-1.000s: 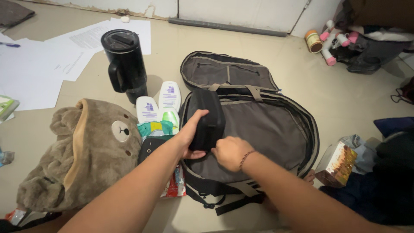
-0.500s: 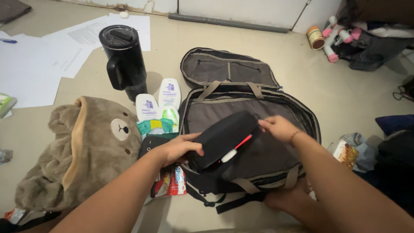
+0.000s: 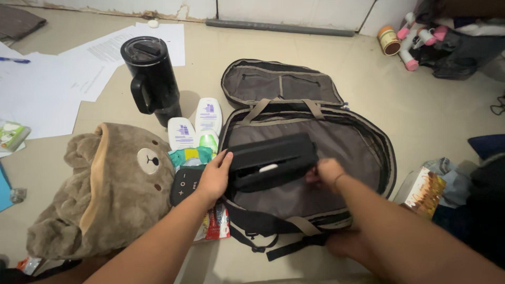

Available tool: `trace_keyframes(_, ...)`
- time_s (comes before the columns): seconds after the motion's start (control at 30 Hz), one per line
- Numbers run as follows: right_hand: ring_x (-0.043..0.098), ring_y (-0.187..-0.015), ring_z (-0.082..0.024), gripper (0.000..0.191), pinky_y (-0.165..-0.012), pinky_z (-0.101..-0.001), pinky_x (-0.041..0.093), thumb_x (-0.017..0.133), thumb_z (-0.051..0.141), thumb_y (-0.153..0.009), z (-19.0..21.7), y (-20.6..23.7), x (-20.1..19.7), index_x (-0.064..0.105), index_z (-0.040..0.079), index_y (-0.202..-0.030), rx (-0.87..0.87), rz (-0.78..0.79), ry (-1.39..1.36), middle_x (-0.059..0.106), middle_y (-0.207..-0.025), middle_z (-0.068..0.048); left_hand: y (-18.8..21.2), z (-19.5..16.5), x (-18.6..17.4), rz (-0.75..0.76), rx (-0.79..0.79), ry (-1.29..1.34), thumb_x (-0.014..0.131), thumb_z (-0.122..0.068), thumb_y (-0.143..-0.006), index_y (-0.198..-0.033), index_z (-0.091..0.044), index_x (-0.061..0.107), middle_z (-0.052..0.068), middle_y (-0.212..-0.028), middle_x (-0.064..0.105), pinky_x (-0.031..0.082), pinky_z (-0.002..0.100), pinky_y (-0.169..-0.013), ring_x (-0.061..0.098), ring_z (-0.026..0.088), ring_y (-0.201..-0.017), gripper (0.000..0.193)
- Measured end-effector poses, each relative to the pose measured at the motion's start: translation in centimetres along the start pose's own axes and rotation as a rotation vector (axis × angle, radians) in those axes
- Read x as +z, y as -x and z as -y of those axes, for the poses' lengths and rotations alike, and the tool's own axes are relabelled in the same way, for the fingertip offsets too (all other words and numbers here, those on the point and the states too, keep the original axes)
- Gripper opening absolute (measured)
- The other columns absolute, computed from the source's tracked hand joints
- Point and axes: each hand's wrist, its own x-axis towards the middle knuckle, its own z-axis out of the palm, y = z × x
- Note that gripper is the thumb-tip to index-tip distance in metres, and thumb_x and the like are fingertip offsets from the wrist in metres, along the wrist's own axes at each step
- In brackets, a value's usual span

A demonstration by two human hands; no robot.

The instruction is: The person sits on the floor and zips the pockets of a backpack closed, then reopens the main compartment and removes a plush drawstring pouch, a black toiletry bag, bottles, and a tumbler, laying the items on the floor beside the bag.

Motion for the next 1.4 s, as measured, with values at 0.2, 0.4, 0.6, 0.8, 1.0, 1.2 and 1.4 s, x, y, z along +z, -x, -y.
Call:
trace_keyframes(0.2, 0.056, -0.058, -0.019, 0.027, -0.047, -0.0365, 0.038, 0.053, 0.026, -0.100, -3.4, -0.7, 0.7, 0.067, 0.005, -0.093, 0.145, 0.110, -0.006, 0.068, -0.079, -0.011, 1.8, -2.0, 1.0, -0.298, -0.061, -0.246, 0.066, -0.054, -0.093, -0.119, -0.002, 0.058, 0.021, -0.119, 0.068, 0.049, 0.041, -0.099, 0.065, 0.036, -0.113, 0.059)
trace_keyframes(0.4, 0.048, -0.057, -0.026, 0.035, -0.053, -0.0416, 0.043, 0.070, 0.028, -0.093, -3.8, 1.0, -0.2, 0.063, 0.000, -0.075, -0.432, -0.535, 0.175, 0.051, -0.064, -0.017, 5.0, -3.4, 1.2, -0.171, 0.209, -0.329, 0.085, -0.037, -0.072, -0.105, -0.007, 0.051, 0.016, -0.112, 0.058, 0.049, 0.042, -0.092, 0.060, 0.034, -0.105, 0.056)
trace_keyframes(0.6, 0.066, -0.054, -0.026, 0.014, -0.057, -0.0368, 0.053, 0.075, 0.016, -0.066, 5.7, 5.5, 2.6, 0.072, 0.002, -0.066, -0.986, -0.123, 0.581, 0.065, -0.059, -0.014, 4.8, -4.3, 0.2, 0.025, 0.271, -0.266, 0.089, -0.020, -0.052, -0.117, -0.010, 0.047, 0.014, -0.115, 0.058, 0.050, 0.040, -0.097, 0.061, 0.032, -0.110, 0.078)
trace_keyframes(0.8, 0.069, -0.095, -0.033, 0.028, -0.084, -0.0421, 0.056, 0.076, 0.013, -0.065, 8.0, 10.0, 6.4, 0.075, 0.005, -0.091, -0.958, 0.040, 0.986, 0.073, -0.094, -0.014, 4.2, -5.0, 0.3, 0.120, 0.344, -0.356, 0.096, -0.019, -0.049, -0.131, -0.019, 0.050, 0.030, -0.158, 0.023, 0.039, 0.040, -0.111, 0.036, 0.041, -0.144, 0.095)
trace_keyframes(1.0, 0.070, -0.099, -0.034, 0.027, -0.089, -0.0448, 0.056, 0.077, 0.014, -0.073, 6.7, 9.7, 6.4, 0.081, 0.017, -0.099, -0.583, -0.094, 1.058, 0.074, -0.101, -0.012, 3.4, -4.7, -0.1, 0.184, 0.245, -0.387, 0.091, -0.024, -0.053, -0.141, -0.034, 0.055, 0.033, -0.166, 0.011, 0.040, 0.039, -0.114, 0.033, 0.040, -0.149, 0.095)
trace_keyframes(1.2, 0.071, -0.098, -0.037, 0.035, -0.088, -0.0471, 0.056, 0.068, 0.011, -0.082, 4.1, 10.0, 7.3, 0.077, 0.019, -0.114, -0.914, -0.110, 0.934, 0.075, -0.102, -0.014, 2.5, -4.3, -0.6, 0.171, 0.317, -0.374, 0.092, -0.026, -0.055, -0.140, -0.034, 0.058, 0.036, -0.162, 0.016, 0.038, 0.040, -0.117, 0.032, 0.042, -0.150, 0.092)
trace_keyframes(1.4, 0.068, -0.096, -0.039, 0.050, -0.086, -0.0494, 0.054, 0.065, 0.006, -0.078, 4.8, 10.8, 8.3, 0.068, 0.023, -0.126, -0.714, 0.060, 1.189, 0.073, -0.100, -0.017, 2.7, -3.4, -0.7, 0.179, 0.308, -0.426, 0.088, -0.024, -0.057, -0.142, -0.040, 0.057, 0.034, -0.164, 0.014, 0.042, 0.040, -0.113, 0.036, 0.042, -0.148, 0.092)
